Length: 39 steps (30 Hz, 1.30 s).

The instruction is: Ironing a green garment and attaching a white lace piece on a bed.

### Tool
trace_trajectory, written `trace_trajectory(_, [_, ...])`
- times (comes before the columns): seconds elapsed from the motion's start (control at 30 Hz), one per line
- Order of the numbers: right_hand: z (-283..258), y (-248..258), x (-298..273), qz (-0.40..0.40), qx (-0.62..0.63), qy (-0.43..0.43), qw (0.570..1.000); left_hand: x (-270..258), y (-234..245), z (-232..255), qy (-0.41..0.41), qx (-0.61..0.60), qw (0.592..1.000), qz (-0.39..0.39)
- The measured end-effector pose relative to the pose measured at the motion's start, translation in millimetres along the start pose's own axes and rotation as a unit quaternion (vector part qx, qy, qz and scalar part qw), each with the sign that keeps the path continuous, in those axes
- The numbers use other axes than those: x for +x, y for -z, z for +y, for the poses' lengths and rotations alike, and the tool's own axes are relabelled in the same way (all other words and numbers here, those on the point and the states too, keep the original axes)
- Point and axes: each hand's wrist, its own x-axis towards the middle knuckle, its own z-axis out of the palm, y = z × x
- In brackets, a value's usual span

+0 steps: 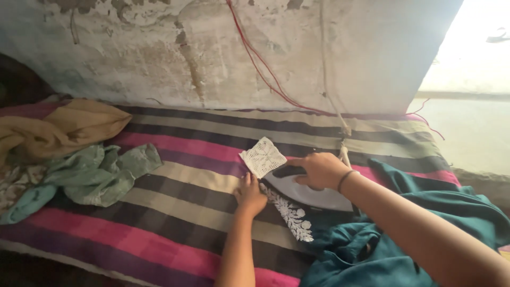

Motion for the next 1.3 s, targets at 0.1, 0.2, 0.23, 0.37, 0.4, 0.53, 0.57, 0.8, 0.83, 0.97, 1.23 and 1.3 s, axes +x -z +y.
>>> trace_trajectory(0.1, [6.5,1.2,-20.5,-0.041,-0.015,-0.019,0.999,-8.5,7.6,2.2,-0.002,0.017,1.000,-0.010])
trace_trajectory(0.2, [11.9,-6.6,-28.5,-0.039,0.010,-0.009,0.999,-15.8,19.2,12.5,0.006,0.021,1.000,-0.015])
trace_trajectory(0.23, [11.9,-9.0,-28.6,-0.025,0.003,-0.022,0.999,-19.9,24.7,19.1,0.014,0.024,0.999,-0.021])
trace_trajectory(0.37, [6.6,-13.5,-11.2,-0.016,-0.019,-0.100,0.995,-16.7,14.1,16.4,0.024,0.029,0.999,-0.027])
trace_trajectory(0.4, [8.6,-18.1,-4.8,-0.018,-0.016,-0.100,0.995,-18.3,15.0,15.2,0.026,0.031,0.999,-0.029])
trace_trajectory(0.53, [9.3,-23.9,14.0,0.039,-0.005,-0.083,0.996,-16.6,22.1,19.0,0.023,0.038,0.998,-0.034])
trace_trajectory(0.57, [7.7,-22.8,14.2,0.040,-0.006,-0.085,0.996,-17.2,23.5,22.7,0.025,0.040,0.998,-0.039])
trace_trajectory(0.8, [-2.8,-11.5,-12.9,0.009,0.008,-0.058,0.998,-30.3,28.8,19.9,0.003,0.026,1.000,-0.005])
trace_trajectory(0.83, [-2.0,-9.6,-20.1,0.001,0.004,-0.052,0.999,-34.1,30.4,22.8,-0.006,0.025,1.000,0.006])
trace_trajectory(0.97, [8.4,-6.5,-48.1,-0.021,0.004,-0.025,0.999,-44.4,15.1,17.9,-0.032,0.051,0.997,0.054])
trace_trajectory(1.23, [35.3,26.9,-82.5,0.097,0.179,-0.171,0.964,-101.3,33.5,46.8,-0.055,0.001,0.992,0.111])
trace_trajectory(1.3, [47.5,19.4,-77.2,0.200,0.214,-0.202,0.934,-115.4,50.8,68.0,-0.047,-0.020,0.992,0.114])
